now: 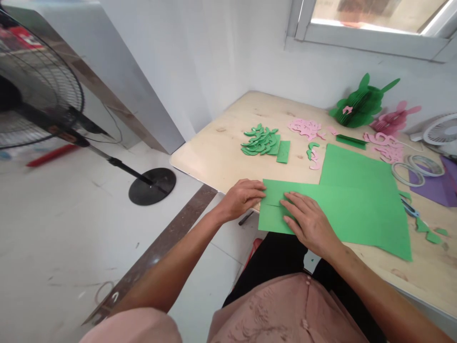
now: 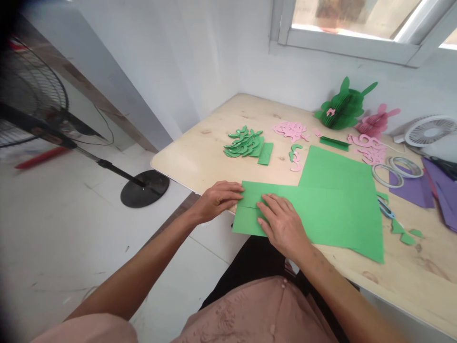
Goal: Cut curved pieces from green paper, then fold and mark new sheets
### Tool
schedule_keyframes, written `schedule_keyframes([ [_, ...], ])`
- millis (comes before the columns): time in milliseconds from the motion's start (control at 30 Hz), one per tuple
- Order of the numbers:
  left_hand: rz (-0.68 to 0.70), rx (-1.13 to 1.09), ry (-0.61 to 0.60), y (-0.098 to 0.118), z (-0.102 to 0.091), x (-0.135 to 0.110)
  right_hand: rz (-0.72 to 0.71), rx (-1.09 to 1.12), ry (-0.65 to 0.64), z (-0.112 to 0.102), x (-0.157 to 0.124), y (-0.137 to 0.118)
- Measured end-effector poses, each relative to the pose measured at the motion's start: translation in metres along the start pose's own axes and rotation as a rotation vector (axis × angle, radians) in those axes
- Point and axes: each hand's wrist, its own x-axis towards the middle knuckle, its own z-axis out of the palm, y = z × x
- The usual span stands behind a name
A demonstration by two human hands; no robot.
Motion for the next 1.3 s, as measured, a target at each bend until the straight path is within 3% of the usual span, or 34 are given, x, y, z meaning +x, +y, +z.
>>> schedule_keyframes([
  [1300, -0.005, 0.027, 0.012, -0.0002, 0.0029, -0.0008, 0.071, -0.096, -0.098, 0.0009, 0.0023, -0.0093],
])
